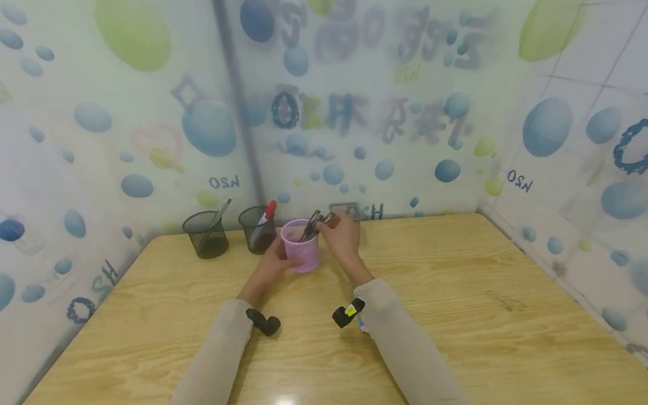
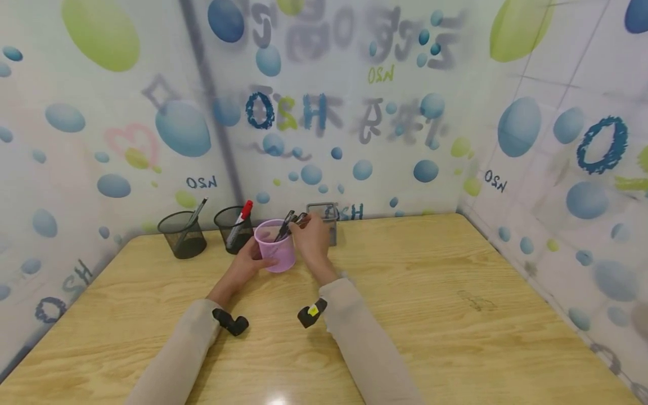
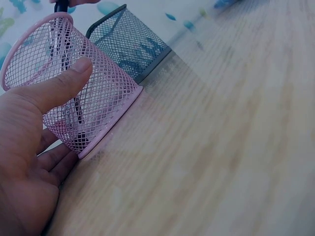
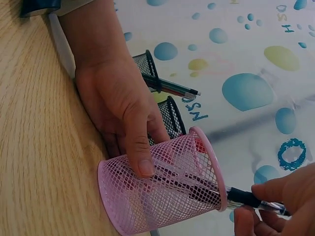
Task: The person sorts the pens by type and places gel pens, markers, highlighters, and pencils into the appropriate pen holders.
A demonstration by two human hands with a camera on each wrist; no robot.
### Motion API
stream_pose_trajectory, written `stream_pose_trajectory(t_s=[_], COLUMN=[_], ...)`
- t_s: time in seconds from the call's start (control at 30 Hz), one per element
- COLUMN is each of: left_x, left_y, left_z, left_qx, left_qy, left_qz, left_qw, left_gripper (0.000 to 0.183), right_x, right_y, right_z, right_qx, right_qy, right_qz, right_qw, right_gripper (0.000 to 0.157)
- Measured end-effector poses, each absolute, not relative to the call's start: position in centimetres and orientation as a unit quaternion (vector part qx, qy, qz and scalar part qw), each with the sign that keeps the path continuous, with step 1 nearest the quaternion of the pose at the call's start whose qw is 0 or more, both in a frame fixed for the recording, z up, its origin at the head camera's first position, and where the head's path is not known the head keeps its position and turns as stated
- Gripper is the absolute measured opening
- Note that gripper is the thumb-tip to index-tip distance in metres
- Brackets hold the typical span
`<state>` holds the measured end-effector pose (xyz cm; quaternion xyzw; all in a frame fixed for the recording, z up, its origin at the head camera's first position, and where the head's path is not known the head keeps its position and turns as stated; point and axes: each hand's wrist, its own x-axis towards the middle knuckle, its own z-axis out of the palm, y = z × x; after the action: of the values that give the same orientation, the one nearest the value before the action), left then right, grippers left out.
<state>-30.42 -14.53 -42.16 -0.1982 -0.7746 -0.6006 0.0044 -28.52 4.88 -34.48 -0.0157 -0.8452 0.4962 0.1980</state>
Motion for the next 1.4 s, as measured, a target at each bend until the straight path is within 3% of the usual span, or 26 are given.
stream_pose_trajectory(t_s=[0.37,0.73,0.97,1.4], left_x=[-29.4,-31.9,-32.0,-32.0], left_y=[-14.3,-14.8,-14.7,-14.7], left_z=[-40.8,-43.8,-43.7,-43.9], left_qx=[-0.205,-0.193,-0.199,-0.204], left_qy=[-0.783,-0.782,-0.772,-0.776], left_qz=[-0.588,-0.593,-0.603,-0.596], left_qw=[0.007,0.023,0.025,0.026], left_gripper=[0.079,0.084,0.083,0.080], right_x=[-28.3,-28.5,-28.3,-28.0], right_y=[4.5,4.3,4.3,4.0], right_z=[-34.5,-34.5,-34.6,-34.7], right_qx=[-0.016,0.000,0.008,0.020], right_qy=[-0.843,-0.838,-0.842,-0.859], right_qz=[0.493,0.508,0.504,0.482], right_qw=[0.214,0.199,0.194,0.173], right_gripper=[0.024,0.036,0.032,0.040])
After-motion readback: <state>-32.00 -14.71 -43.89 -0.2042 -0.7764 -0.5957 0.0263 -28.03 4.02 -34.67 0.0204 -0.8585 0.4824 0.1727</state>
